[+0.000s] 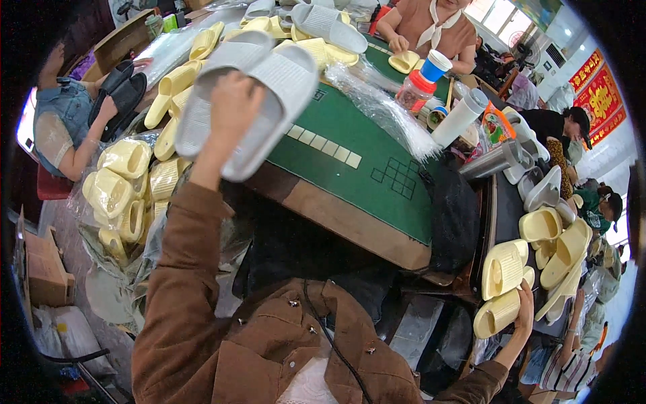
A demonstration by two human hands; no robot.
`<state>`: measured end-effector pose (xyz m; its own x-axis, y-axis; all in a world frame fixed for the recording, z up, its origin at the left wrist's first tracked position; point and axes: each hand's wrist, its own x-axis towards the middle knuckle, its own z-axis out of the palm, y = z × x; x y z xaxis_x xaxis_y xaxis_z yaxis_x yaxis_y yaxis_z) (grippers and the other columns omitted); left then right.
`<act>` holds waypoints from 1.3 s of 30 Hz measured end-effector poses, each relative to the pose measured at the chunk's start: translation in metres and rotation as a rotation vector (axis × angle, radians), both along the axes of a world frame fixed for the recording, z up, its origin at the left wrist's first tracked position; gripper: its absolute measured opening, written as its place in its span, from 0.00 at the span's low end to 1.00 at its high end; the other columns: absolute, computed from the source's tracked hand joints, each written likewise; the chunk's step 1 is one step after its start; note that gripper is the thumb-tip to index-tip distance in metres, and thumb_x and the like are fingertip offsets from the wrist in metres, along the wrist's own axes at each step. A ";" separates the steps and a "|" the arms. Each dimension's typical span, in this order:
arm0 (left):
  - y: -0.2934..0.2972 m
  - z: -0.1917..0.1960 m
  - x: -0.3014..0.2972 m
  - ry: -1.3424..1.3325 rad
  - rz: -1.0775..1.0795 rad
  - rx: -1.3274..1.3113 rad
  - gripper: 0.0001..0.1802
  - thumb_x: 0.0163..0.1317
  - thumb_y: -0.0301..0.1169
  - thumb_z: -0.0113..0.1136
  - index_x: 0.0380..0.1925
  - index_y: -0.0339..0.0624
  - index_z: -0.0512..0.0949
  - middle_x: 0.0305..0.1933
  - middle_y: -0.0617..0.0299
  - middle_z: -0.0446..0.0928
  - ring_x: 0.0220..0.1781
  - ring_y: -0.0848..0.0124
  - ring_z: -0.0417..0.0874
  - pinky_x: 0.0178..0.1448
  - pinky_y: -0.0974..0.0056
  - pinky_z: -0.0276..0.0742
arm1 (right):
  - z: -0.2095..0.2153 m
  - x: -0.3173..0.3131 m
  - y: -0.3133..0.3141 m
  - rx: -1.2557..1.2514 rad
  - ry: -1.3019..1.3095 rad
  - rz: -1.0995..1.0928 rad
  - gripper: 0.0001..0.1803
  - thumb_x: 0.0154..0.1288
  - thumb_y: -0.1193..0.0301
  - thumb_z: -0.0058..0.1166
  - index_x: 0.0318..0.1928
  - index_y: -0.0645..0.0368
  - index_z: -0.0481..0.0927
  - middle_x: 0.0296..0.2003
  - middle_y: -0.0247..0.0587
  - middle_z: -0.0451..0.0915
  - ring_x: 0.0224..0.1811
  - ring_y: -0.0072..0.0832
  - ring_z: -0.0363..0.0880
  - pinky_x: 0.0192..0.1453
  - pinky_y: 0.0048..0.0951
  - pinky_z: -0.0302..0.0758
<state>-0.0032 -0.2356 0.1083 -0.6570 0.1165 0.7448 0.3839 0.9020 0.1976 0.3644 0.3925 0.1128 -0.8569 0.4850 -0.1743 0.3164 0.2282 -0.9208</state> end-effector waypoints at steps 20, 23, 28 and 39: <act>0.014 -0.017 0.035 0.068 -0.107 0.130 0.16 0.57 0.28 0.58 0.46 0.40 0.77 0.60 0.48 0.68 0.64 0.49 0.65 0.67 0.52 0.59 | 0.035 -0.112 -0.221 -0.643 0.187 0.174 0.31 0.61 0.80 0.41 0.65 0.69 0.53 0.48 0.43 0.74 0.15 0.09 0.54 0.16 0.14 0.49; 0.038 -0.026 0.050 -0.022 -0.268 0.233 0.16 0.57 0.26 0.58 0.46 0.39 0.77 0.60 0.48 0.67 0.64 0.49 0.65 0.67 0.53 0.60 | 0.015 -0.153 -0.276 -0.818 0.228 0.245 0.33 0.61 0.78 0.41 0.67 0.64 0.51 0.60 0.48 0.66 0.16 0.10 0.53 0.20 0.15 0.53; 0.082 -0.044 0.072 -0.194 -0.423 0.287 0.16 0.58 0.25 0.57 0.48 0.38 0.76 0.62 0.47 0.65 0.65 0.49 0.64 0.67 0.53 0.59 | -0.041 -0.208 -0.321 -0.892 0.275 0.270 0.33 0.61 0.80 0.40 0.67 0.62 0.48 0.65 0.45 0.59 0.18 0.12 0.54 0.22 0.16 0.54; 0.113 -0.078 0.118 -0.318 -0.508 0.282 0.26 0.57 0.27 0.57 0.57 0.36 0.66 0.63 0.45 0.61 0.61 0.48 0.64 0.63 0.51 0.61 | -0.067 -0.218 -0.266 -0.211 0.351 0.187 0.19 0.62 0.81 0.39 0.52 0.62 0.76 0.44 0.34 0.79 0.22 0.09 0.56 0.27 0.13 0.58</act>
<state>0.1150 -0.1227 0.0303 -0.7649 0.2987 0.5707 0.6317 0.5210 0.5740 0.1469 0.1265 0.0456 -0.9515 0.3011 0.0637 -0.0518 0.0471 -0.9975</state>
